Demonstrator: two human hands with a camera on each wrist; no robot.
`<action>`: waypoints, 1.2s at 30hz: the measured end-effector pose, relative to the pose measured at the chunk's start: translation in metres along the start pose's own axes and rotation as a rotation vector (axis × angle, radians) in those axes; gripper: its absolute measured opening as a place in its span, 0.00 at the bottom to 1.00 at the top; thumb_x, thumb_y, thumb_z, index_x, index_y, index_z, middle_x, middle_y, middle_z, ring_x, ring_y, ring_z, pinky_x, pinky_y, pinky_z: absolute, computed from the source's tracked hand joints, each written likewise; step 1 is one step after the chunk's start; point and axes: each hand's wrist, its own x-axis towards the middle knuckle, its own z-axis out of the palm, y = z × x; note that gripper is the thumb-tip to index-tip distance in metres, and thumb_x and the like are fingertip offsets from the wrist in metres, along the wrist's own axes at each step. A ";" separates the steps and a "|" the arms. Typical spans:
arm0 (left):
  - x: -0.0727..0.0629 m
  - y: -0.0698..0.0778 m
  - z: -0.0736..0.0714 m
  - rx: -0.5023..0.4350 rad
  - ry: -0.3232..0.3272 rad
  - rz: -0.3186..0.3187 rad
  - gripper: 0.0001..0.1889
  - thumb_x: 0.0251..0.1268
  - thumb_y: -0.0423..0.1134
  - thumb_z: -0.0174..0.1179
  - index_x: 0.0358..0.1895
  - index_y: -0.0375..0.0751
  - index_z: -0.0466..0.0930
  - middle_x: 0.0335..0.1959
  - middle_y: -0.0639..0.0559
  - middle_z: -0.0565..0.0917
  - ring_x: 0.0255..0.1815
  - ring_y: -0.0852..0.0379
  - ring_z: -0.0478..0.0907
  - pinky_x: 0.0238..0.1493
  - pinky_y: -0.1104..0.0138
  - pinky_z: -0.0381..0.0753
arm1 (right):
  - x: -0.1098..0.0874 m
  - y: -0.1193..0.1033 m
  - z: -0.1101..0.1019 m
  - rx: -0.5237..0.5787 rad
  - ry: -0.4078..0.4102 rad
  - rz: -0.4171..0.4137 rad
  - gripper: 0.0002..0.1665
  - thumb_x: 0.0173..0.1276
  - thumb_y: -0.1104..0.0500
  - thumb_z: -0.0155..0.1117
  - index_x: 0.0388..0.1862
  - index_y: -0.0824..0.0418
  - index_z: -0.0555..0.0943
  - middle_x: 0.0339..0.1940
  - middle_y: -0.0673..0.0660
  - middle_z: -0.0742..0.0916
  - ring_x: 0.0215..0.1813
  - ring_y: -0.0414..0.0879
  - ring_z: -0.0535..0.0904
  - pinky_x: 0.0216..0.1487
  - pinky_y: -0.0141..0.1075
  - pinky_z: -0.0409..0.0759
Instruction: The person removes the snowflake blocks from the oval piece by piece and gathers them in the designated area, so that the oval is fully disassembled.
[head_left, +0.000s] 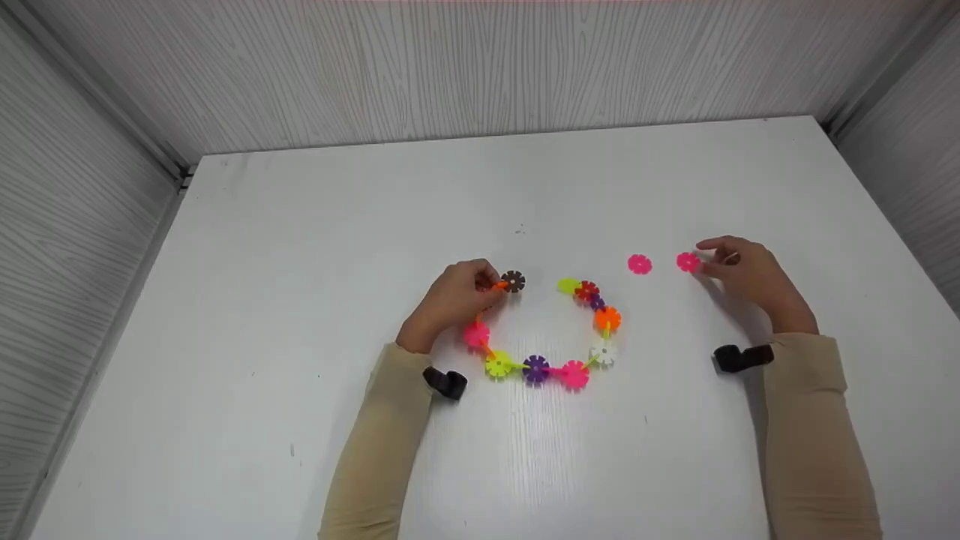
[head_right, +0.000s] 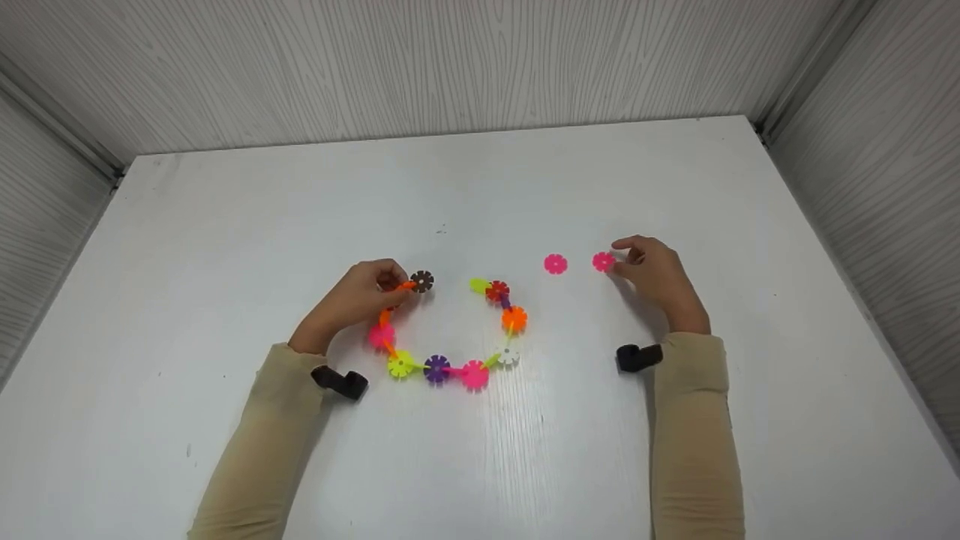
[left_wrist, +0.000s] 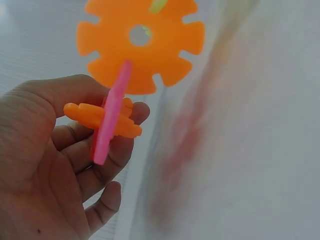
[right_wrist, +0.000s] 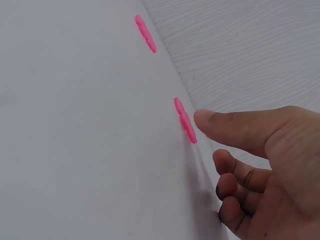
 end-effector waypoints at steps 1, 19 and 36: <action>0.000 0.000 0.000 0.002 0.001 0.002 0.10 0.64 0.40 0.59 0.42 0.38 0.80 0.39 0.46 0.83 0.34 0.56 0.73 0.35 0.70 0.72 | 0.000 -0.001 -0.001 0.004 0.010 -0.001 0.27 0.71 0.50 0.58 0.66 0.59 0.72 0.51 0.62 0.75 0.52 0.53 0.69 0.40 0.34 0.71; -0.002 0.002 -0.003 -0.015 -0.005 -0.027 0.09 0.63 0.40 0.60 0.41 0.38 0.81 0.37 0.46 0.83 0.33 0.57 0.74 0.36 0.70 0.73 | 0.004 -0.035 0.004 0.026 0.032 -0.100 0.32 0.68 0.43 0.61 0.66 0.56 0.73 0.49 0.59 0.77 0.49 0.49 0.71 0.41 0.31 0.71; -0.003 0.004 -0.005 0.002 0.007 -0.036 0.08 0.62 0.43 0.62 0.36 0.41 0.81 0.33 0.49 0.84 0.30 0.57 0.75 0.34 0.69 0.72 | 0.000 -0.091 0.023 0.030 -0.018 -0.250 0.28 0.67 0.48 0.64 0.63 0.58 0.75 0.49 0.60 0.80 0.47 0.51 0.73 0.43 0.35 0.72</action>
